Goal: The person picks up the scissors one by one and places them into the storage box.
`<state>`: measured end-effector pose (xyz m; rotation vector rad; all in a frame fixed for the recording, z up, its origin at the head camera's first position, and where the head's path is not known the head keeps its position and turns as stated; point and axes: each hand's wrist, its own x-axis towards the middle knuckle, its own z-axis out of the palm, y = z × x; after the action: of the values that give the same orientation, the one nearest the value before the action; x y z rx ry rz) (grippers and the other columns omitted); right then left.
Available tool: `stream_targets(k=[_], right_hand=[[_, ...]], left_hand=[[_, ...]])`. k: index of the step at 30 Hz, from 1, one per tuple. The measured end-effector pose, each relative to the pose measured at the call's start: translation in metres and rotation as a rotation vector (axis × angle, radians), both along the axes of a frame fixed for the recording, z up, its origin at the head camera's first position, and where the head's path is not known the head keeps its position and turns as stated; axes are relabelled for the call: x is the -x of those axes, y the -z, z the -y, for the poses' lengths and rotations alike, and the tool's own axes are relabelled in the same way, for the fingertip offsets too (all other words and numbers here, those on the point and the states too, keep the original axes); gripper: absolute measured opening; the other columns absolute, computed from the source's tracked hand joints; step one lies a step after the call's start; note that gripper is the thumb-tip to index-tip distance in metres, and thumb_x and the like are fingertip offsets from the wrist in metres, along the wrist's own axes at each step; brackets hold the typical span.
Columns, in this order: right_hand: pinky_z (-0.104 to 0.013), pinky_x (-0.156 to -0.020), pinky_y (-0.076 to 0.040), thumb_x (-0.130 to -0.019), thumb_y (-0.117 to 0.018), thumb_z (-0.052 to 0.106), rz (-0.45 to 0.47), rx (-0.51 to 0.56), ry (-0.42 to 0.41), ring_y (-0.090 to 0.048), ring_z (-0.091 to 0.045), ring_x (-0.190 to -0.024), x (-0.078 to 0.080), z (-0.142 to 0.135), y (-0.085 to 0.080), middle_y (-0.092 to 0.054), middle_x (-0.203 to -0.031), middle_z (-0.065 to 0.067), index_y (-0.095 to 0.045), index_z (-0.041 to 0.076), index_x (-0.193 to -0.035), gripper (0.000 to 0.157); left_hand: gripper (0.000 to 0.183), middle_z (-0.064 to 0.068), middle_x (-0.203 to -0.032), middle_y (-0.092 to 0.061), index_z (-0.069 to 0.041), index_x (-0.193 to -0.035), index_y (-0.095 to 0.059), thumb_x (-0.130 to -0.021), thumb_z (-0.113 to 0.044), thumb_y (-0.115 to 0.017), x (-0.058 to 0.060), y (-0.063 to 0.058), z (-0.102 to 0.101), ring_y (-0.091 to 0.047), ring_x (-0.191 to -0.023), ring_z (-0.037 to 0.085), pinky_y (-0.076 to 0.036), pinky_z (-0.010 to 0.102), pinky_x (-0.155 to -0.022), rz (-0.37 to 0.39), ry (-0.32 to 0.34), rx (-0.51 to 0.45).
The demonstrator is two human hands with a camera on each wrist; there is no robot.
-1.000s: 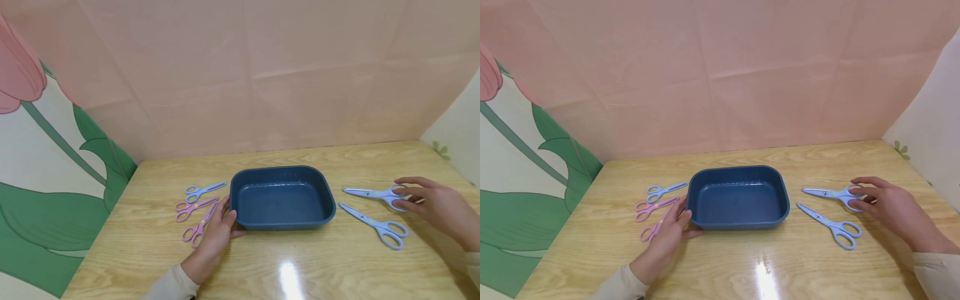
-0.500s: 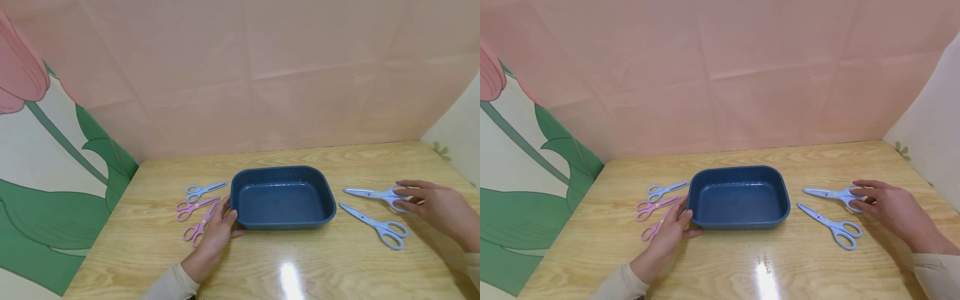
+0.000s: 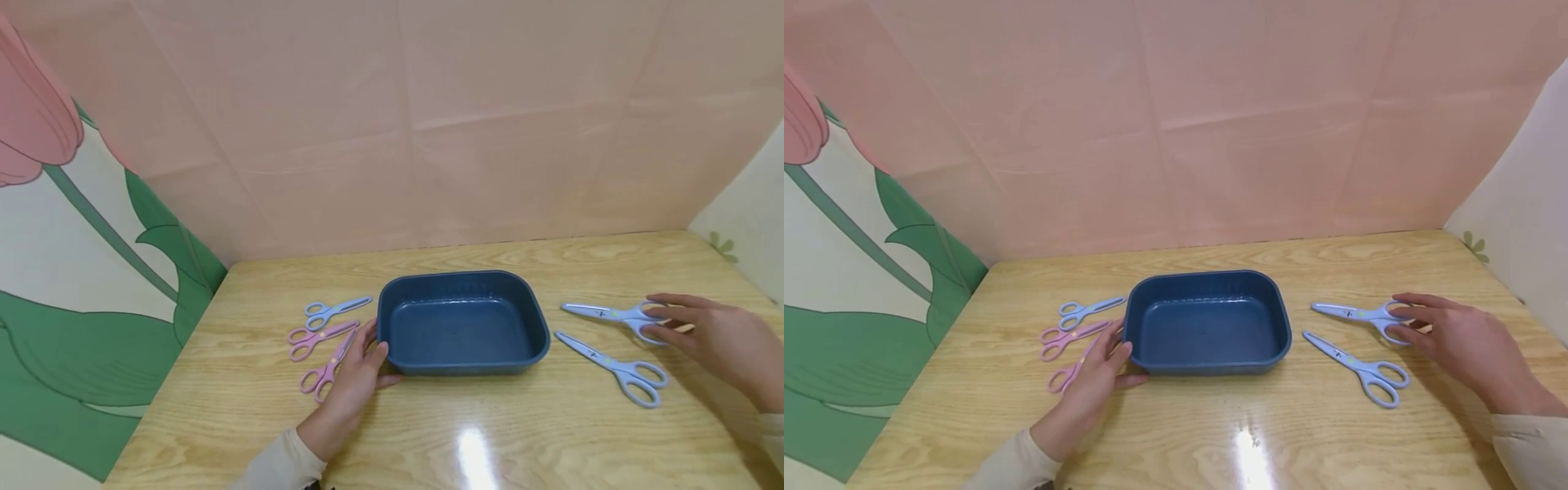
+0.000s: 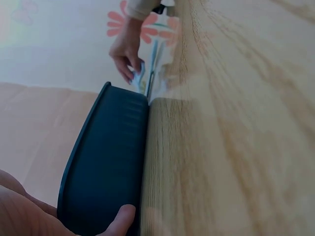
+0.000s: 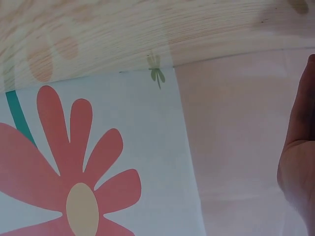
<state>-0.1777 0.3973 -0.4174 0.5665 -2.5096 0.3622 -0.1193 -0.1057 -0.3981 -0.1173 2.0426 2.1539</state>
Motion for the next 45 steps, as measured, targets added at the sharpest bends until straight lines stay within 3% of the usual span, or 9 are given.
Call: stream_targets(k=[11, 18, 25, 31, 34, 35, 37, 41, 45], right_hand=[[-0.013, -0.047, -0.032, -0.070, -0.087, 0.035, 0.073, 0.011, 0.094, -0.047, 0.023, -0.060, -0.003, 0.002, -0.006, -0.074, -0.070, 0.004, -0.076, 0.011, -0.104, 0.043], [-0.013, -0.047, -0.031, -0.067, -0.088, 0.035, 0.065, 0.046, 0.097, -0.040, 0.033, -0.063, -0.004, 0.001, -0.005, -0.072, -0.068, 0.012, -0.076, 0.011, -0.103, 0.044], [-0.013, -0.044, -0.029, -0.067, -0.088, 0.034, 0.035, 0.034, 0.096, -0.038, 0.033, -0.061, -0.005, 0.008, -0.008, -0.075, -0.073, 0.000, -0.078, 0.014, -0.101, 0.041], [-0.011, -0.044, -0.032, -0.070, -0.087, 0.034, 0.044, 0.036, 0.065, -0.040, 0.034, -0.065, -0.006, 0.010, -0.011, -0.063, -0.089, 0.038, -0.078, 0.012, -0.098, 0.037], [-0.011, -0.043, -0.031, -0.069, -0.087, 0.035, 0.025, 0.029, 0.059, -0.041, 0.033, -0.064, -0.006, 0.010, -0.011, -0.064, -0.088, 0.038, -0.078, 0.013, -0.098, 0.038], [-0.011, -0.043, -0.031, -0.068, -0.087, 0.035, 0.019, 0.027, 0.058, -0.042, 0.032, -0.063, -0.006, 0.011, -0.011, -0.068, -0.086, 0.033, -0.078, 0.012, -0.098, 0.039], [-0.011, -0.042, -0.031, -0.068, -0.087, 0.036, 0.018, 0.014, 0.073, -0.041, 0.031, -0.061, -0.006, 0.011, -0.012, -0.075, -0.076, 0.010, -0.078, 0.012, -0.098, 0.039], [-0.012, -0.042, -0.031, -0.069, -0.087, 0.037, 0.004, 0.007, 0.075, -0.039, 0.031, -0.059, -0.006, 0.011, -0.012, -0.075, -0.073, -0.003, -0.077, 0.011, -0.099, 0.041], [-0.013, -0.043, -0.031, -0.068, -0.087, 0.037, -0.015, 0.009, 0.072, -0.039, 0.030, -0.059, -0.006, 0.011, -0.011, -0.075, -0.072, -0.002, -0.077, 0.012, -0.099, 0.042]], left_hand=[[0.051, 0.021, -0.159, -0.029, -0.010, -0.155, -0.028, -0.106, -0.008, -0.040, 0.000, -0.001, -0.001, -0.038, -0.142, 0.041, -0.061, 0.051, -0.078, 0.014, -0.013, -0.030], [0.051, 0.022, -0.159, -0.028, -0.009, -0.155, -0.027, -0.106, -0.007, -0.041, 0.001, -0.001, 0.000, -0.036, -0.143, 0.041, -0.061, 0.052, -0.077, 0.018, -0.005, -0.039], [0.051, 0.023, -0.157, -0.028, -0.008, -0.155, -0.026, -0.106, -0.007, -0.040, 0.000, -0.001, 0.000, -0.036, -0.142, 0.042, -0.062, 0.051, -0.077, 0.012, -0.011, -0.038], [0.050, 0.024, -0.156, -0.031, -0.008, -0.154, -0.027, -0.106, -0.006, -0.039, -0.001, -0.002, 0.000, -0.039, -0.140, 0.041, -0.062, 0.051, -0.076, 0.004, -0.012, -0.037], [0.050, 0.024, -0.157, -0.031, -0.008, -0.154, -0.027, -0.106, -0.006, -0.039, -0.001, -0.001, 0.000, -0.040, -0.140, 0.041, -0.062, 0.051, -0.076, 0.004, -0.011, -0.039], [0.050, 0.024, -0.157, -0.031, -0.008, -0.154, -0.027, -0.106, -0.006, -0.039, -0.001, -0.001, 0.000, -0.040, -0.140, 0.041, -0.062, 0.051, -0.076, 0.004, -0.010, -0.038], [0.050, 0.024, -0.157, -0.031, -0.008, -0.154, -0.027, -0.106, -0.006, -0.039, -0.001, -0.001, 0.000, -0.040, -0.140, 0.042, -0.062, 0.051, -0.076, 0.004, -0.010, -0.038], [0.050, 0.024, -0.156, -0.031, -0.008, -0.154, -0.027, -0.106, -0.006, -0.039, 0.000, -0.001, -0.001, -0.039, -0.140, 0.042, -0.062, 0.051, -0.076, 0.002, -0.010, -0.033], [0.050, 0.024, -0.156, -0.031, -0.008, -0.154, -0.027, -0.106, -0.006, -0.039, 0.000, -0.001, -0.001, -0.040, -0.140, 0.041, -0.062, 0.051, -0.076, 0.003, -0.009, -0.031]])
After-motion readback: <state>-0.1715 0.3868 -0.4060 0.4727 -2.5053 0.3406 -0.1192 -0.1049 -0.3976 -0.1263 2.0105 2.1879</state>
